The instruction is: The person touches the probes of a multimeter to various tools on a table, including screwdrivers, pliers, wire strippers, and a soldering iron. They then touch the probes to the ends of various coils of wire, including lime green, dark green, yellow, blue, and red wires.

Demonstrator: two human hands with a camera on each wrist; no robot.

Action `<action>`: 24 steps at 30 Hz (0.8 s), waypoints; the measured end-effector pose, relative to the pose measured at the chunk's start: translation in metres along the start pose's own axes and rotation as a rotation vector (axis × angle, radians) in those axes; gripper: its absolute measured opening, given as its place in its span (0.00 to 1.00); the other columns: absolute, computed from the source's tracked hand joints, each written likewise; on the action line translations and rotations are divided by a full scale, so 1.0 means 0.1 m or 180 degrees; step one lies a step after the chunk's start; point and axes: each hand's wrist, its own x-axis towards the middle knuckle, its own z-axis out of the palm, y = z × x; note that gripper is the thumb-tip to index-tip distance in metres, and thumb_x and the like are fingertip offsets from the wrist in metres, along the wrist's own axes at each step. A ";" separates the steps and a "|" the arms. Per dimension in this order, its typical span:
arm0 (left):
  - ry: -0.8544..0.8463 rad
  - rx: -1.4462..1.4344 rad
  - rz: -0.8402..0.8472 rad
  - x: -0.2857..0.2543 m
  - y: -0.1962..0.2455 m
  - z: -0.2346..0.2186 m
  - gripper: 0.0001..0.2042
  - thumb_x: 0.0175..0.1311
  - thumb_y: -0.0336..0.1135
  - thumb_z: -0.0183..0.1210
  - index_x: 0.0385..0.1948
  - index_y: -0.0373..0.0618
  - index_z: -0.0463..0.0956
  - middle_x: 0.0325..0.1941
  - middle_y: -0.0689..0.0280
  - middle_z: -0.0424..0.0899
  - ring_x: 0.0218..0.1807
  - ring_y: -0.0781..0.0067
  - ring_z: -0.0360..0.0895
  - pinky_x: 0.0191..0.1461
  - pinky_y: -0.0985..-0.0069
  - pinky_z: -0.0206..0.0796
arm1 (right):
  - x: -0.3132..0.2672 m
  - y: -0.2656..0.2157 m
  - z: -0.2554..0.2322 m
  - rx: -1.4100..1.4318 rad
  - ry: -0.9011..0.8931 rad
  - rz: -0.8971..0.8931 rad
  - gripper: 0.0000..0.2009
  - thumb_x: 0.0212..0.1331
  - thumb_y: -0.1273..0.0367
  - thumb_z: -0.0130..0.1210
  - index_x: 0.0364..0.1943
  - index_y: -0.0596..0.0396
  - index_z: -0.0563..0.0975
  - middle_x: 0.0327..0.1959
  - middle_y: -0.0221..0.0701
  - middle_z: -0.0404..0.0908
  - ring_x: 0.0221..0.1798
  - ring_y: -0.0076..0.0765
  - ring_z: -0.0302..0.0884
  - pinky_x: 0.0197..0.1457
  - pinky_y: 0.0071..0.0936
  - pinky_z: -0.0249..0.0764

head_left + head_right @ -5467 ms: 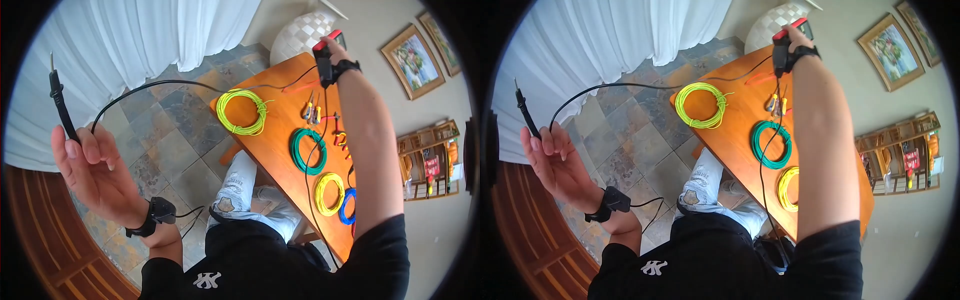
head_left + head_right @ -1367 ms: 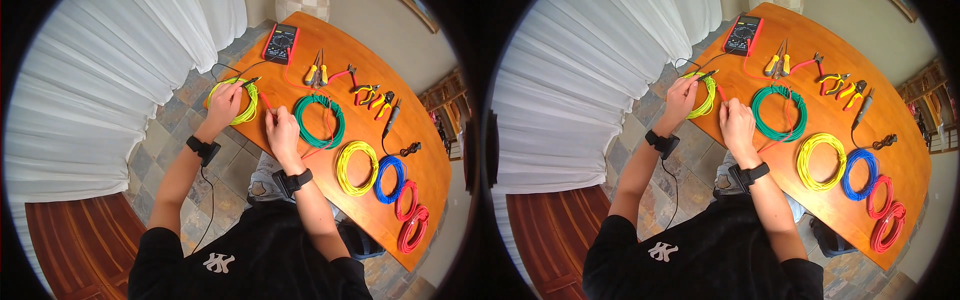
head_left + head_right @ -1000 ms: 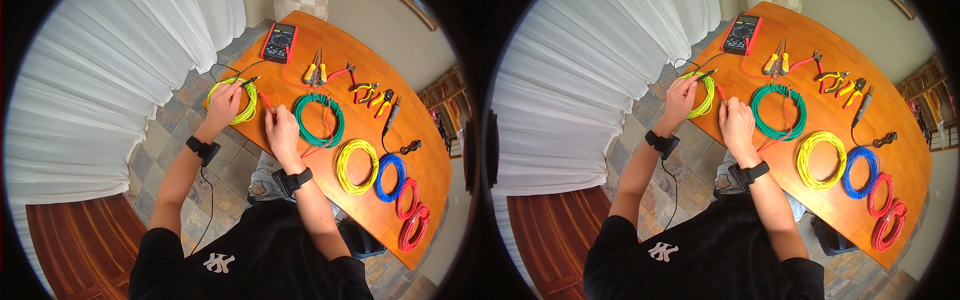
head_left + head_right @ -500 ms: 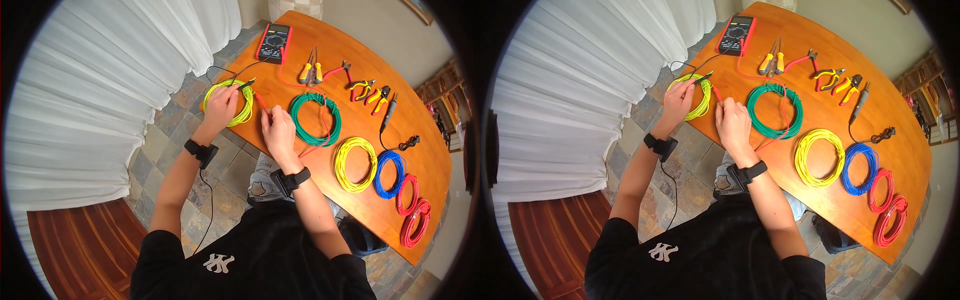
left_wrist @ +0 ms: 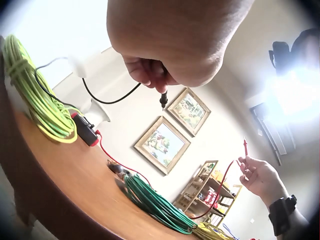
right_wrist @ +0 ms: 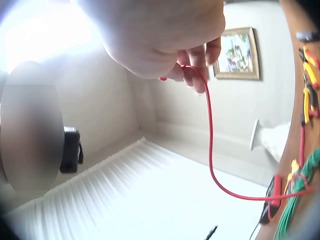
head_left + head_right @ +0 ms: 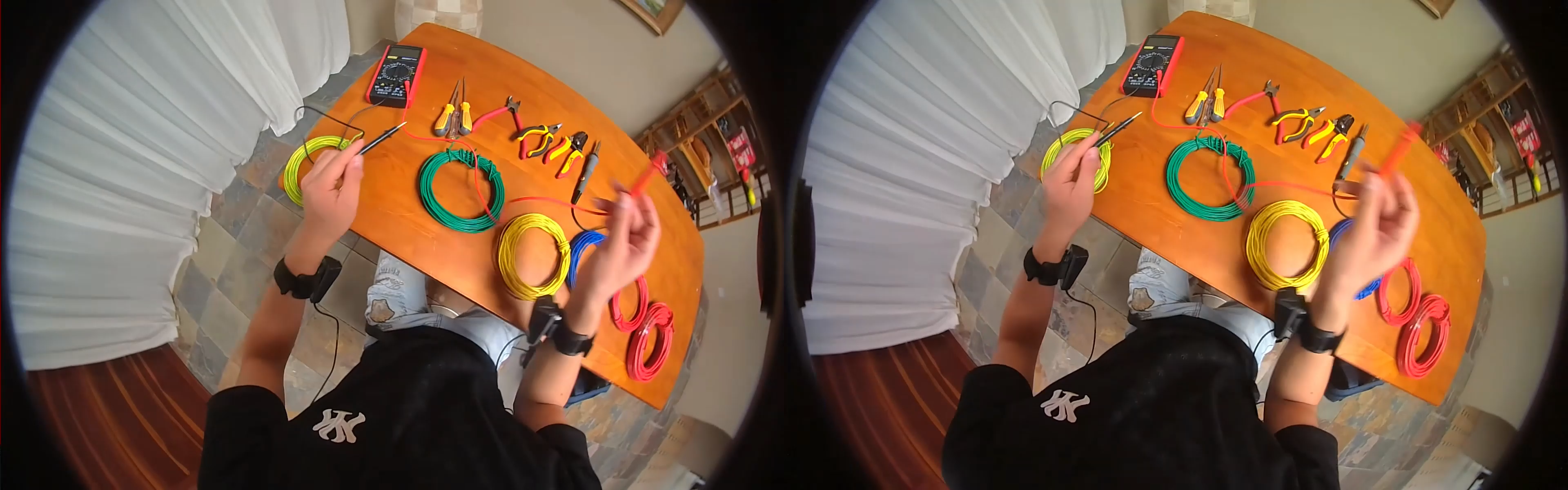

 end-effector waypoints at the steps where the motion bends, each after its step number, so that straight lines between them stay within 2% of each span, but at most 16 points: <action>1: 0.0026 -0.0074 0.0066 0.00 -0.03 0.08 0.10 0.65 0.25 0.55 0.45 0.33 0.79 0.29 0.61 0.78 0.30 0.72 0.73 0.33 0.77 0.64 | 0.16 0.02 -0.14 -0.0313 0.0114 -0.0177 0.12 0.67 0.72 0.53 0.51 0.62 0.71 0.43 0.41 0.84 0.33 0.25 0.81 0.36 0.14 0.70; 4: 0.0115 -0.0207 -0.0010 -0.01 -0.01 0.20 0.10 0.64 0.25 0.56 0.44 0.33 0.79 0.28 0.59 0.77 0.28 0.71 0.73 0.32 0.76 0.64 | 0.57 -0.03 -0.49 -0.0949 0.0437 -0.0334 0.12 0.68 0.70 0.51 0.50 0.63 0.73 0.44 0.41 0.84 0.33 0.27 0.82 0.34 0.14 0.70; 6: 0.0171 -0.0224 -0.0048 -0.02 0.01 0.23 0.10 0.64 0.25 0.56 0.44 0.32 0.79 0.27 0.60 0.77 0.27 0.71 0.73 0.32 0.76 0.65 | 0.72 -0.16 -0.62 -0.0621 0.0544 -0.0477 0.12 0.69 0.69 0.51 0.49 0.65 0.73 0.47 0.43 0.83 0.35 0.29 0.82 0.33 0.15 0.71; 7: 0.0205 -0.0223 -0.0055 -0.02 0.02 0.24 0.10 0.64 0.25 0.56 0.44 0.32 0.79 0.27 0.60 0.77 0.27 0.71 0.73 0.32 0.76 0.65 | 0.77 -0.24 -0.70 -0.0225 0.0555 -0.0274 0.13 0.69 0.68 0.51 0.48 0.65 0.73 0.49 0.44 0.82 0.38 0.31 0.82 0.33 0.16 0.70; 8: 0.0264 -0.0205 -0.0064 -0.01 0.04 0.22 0.10 0.65 0.25 0.56 0.45 0.32 0.79 0.27 0.60 0.78 0.27 0.72 0.73 0.32 0.77 0.65 | 0.79 -0.38 -0.81 0.0040 0.0427 -0.0007 0.13 0.69 0.68 0.50 0.50 0.64 0.72 0.49 0.43 0.81 0.36 0.29 0.79 0.32 0.18 0.69; 9: 0.0322 -0.0188 -0.0071 0.00 0.04 0.21 0.10 0.65 0.25 0.55 0.45 0.32 0.78 0.27 0.61 0.78 0.27 0.73 0.73 0.32 0.77 0.65 | 0.77 -0.58 -0.85 0.0251 0.0468 0.0170 0.14 0.70 0.67 0.50 0.51 0.65 0.71 0.44 0.40 0.80 0.31 0.25 0.75 0.30 0.15 0.67; 10: 0.0343 -0.0182 -0.0080 0.00 0.04 0.19 0.10 0.65 0.25 0.55 0.45 0.32 0.78 0.27 0.61 0.78 0.27 0.73 0.73 0.32 0.77 0.65 | 0.84 -0.66 -1.19 0.1674 -0.0492 0.0609 0.16 0.70 0.67 0.48 0.53 0.67 0.68 0.36 0.37 0.78 0.27 0.23 0.72 0.23 0.10 0.64; 11: 0.0387 -0.0184 -0.0228 0.00 0.02 0.15 0.11 0.65 0.26 0.55 0.46 0.32 0.78 0.28 0.61 0.79 0.28 0.74 0.73 0.32 0.77 0.65 | 0.74 -0.80 -1.23 0.2906 -0.1341 0.0812 0.17 0.70 0.72 0.43 0.58 0.70 0.61 0.33 0.36 0.75 0.27 0.21 0.72 0.18 0.06 0.62; 12: 0.0424 -0.0181 -0.0374 0.00 0.00 0.10 0.11 0.66 0.26 0.55 0.46 0.32 0.78 0.28 0.62 0.79 0.28 0.75 0.73 0.33 0.78 0.65 | 0.67 -0.91 -1.18 0.2916 -0.1350 0.0829 0.17 0.70 0.72 0.43 0.58 0.70 0.61 0.33 0.36 0.75 0.27 0.21 0.72 0.18 0.06 0.62; 13: 0.0497 0.0016 -0.0214 0.01 -0.06 0.05 0.11 0.66 0.27 0.54 0.47 0.33 0.78 0.29 0.62 0.80 0.31 0.76 0.75 0.35 0.79 0.65 | 0.57 -1.01 -1.11 0.3869 -0.2056 0.0992 0.18 0.70 0.74 0.41 0.59 0.69 0.57 0.31 0.37 0.73 0.22 0.20 0.68 0.15 0.11 0.61; 15: 0.0564 0.0001 -0.0300 0.00 -0.11 -0.01 0.11 0.67 0.27 0.54 0.47 0.33 0.78 0.30 0.62 0.80 0.32 0.76 0.75 0.36 0.80 0.66 | 0.38 -1.09 -0.95 0.5046 -0.2655 0.1378 0.19 0.70 0.74 0.41 0.60 0.66 0.53 0.29 0.39 0.71 0.15 0.20 0.64 0.12 0.17 0.60; 16: 0.0637 -0.0033 -0.0383 0.00 -0.13 -0.04 0.11 0.67 0.28 0.54 0.46 0.33 0.79 0.30 0.62 0.81 0.32 0.76 0.76 0.37 0.80 0.66 | 0.28 -1.05 -0.87 0.4864 -0.2594 0.1472 0.17 0.70 0.73 0.41 0.58 0.65 0.56 0.28 0.41 0.73 0.15 0.23 0.66 0.11 0.18 0.61; 19: 0.0581 -0.0090 -0.0388 0.01 -0.13 -0.09 0.11 0.67 0.28 0.54 0.46 0.32 0.79 0.30 0.62 0.81 0.32 0.76 0.76 0.37 0.80 0.66 | -0.10 -0.69 -0.61 0.2957 -0.2179 0.2316 0.13 0.70 0.71 0.43 0.53 0.62 0.64 0.28 0.46 0.78 0.13 0.32 0.71 0.09 0.20 0.63; 21: 0.0563 -0.0084 -0.0464 0.03 -0.12 -0.07 0.11 0.67 0.28 0.54 0.46 0.32 0.79 0.30 0.62 0.81 0.31 0.75 0.76 0.36 0.79 0.66 | -0.36 -0.47 -0.42 0.2050 -0.2394 0.3133 0.11 0.70 0.69 0.45 0.50 0.59 0.69 0.28 0.49 0.81 0.11 0.37 0.75 0.08 0.21 0.65; 22: 0.0473 -0.0051 -0.0276 0.05 -0.11 -0.05 0.11 0.67 0.27 0.54 0.46 0.32 0.79 0.30 0.62 0.80 0.30 0.75 0.75 0.35 0.79 0.66 | -0.51 -0.37 -0.31 0.1847 -0.2433 0.3604 0.11 0.70 0.69 0.44 0.50 0.60 0.69 0.29 0.49 0.81 0.15 0.37 0.78 0.10 0.20 0.64; 24: 0.0375 -0.0003 -0.0091 0.05 -0.04 -0.01 0.11 0.67 0.27 0.54 0.46 0.32 0.79 0.29 0.63 0.80 0.30 0.75 0.75 0.35 0.79 0.66 | -0.65 -0.33 -0.09 0.1447 -0.3056 0.3838 0.09 0.72 0.67 0.43 0.47 0.58 0.69 0.31 0.43 0.83 0.19 0.32 0.80 0.21 0.19 0.66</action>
